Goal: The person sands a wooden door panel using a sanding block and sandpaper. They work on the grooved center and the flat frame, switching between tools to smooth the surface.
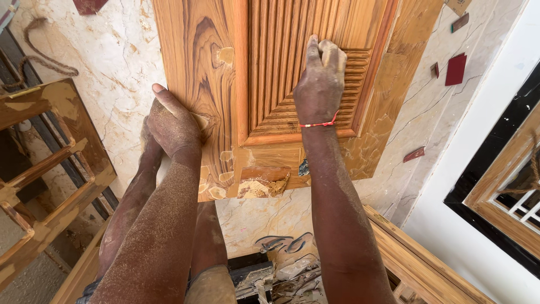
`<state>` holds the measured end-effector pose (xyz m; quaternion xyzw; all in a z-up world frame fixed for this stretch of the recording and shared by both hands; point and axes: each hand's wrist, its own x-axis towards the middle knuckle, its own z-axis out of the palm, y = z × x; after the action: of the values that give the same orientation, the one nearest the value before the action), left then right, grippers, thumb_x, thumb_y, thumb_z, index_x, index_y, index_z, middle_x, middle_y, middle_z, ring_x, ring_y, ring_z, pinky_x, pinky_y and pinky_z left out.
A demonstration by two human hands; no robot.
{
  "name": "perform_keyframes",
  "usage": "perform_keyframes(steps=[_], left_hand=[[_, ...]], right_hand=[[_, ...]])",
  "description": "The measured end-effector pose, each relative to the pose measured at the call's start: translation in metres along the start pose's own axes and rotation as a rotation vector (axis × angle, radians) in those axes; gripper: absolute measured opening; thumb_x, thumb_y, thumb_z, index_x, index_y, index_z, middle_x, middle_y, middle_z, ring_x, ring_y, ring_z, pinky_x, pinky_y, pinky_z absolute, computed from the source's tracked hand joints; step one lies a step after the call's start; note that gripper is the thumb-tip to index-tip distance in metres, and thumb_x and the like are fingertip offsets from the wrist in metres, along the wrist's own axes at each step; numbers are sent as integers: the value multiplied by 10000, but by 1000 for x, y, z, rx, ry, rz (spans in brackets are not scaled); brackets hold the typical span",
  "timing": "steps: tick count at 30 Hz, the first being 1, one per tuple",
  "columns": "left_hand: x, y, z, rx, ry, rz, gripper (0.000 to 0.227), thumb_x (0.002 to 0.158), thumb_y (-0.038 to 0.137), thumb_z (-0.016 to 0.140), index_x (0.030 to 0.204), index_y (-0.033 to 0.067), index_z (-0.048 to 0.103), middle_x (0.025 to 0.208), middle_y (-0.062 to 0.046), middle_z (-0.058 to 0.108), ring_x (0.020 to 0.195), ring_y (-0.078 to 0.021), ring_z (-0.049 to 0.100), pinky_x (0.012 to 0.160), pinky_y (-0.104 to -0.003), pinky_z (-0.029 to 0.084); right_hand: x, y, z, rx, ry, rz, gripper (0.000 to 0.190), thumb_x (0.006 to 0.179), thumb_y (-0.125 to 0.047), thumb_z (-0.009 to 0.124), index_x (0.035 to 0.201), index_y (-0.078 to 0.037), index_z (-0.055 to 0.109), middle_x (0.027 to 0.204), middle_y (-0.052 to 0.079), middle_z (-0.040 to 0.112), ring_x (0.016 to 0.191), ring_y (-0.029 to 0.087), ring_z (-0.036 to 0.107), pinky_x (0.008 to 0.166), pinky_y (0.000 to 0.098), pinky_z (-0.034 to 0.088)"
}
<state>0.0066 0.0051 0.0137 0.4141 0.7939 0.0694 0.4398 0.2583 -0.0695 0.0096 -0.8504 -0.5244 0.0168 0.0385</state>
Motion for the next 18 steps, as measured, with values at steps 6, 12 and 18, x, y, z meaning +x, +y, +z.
perform_keyframes(steps=[6, 12, 18], left_hand=[[2, -5, 1, 12, 1, 51, 848, 1036, 657, 139, 1044, 1, 677, 881, -174, 713, 860, -285, 716, 810, -455, 550], [4, -8, 2, 44, -21, 1, 873, 1020, 658, 125, 1017, -19, 677, 828, -186, 700, 827, -298, 728, 805, -465, 584], [4, -8, 3, 34, -8, 6, 877, 1015, 674, 110, 1052, 2, 671, 829, -162, 693, 839, -287, 721, 819, -461, 563]], right_hand=[[-5, 10, 9, -67, -49, -3, 364, 967, 11, 602, 1320, -15, 684, 1231, 150, 622, 1197, 312, 592, 1036, 396, 553], [4, 36, 1, 386, 15, 143, 358, 1024, 40, 533, 1285, -100, 734, 1240, 70, 706, 1153, 192, 695, 1030, 352, 605], [11, 24, -16, 350, 30, -23, 422, 934, 121, 580, 1285, -53, 737, 1177, 134, 654, 1137, 294, 654, 988, 405, 569]])
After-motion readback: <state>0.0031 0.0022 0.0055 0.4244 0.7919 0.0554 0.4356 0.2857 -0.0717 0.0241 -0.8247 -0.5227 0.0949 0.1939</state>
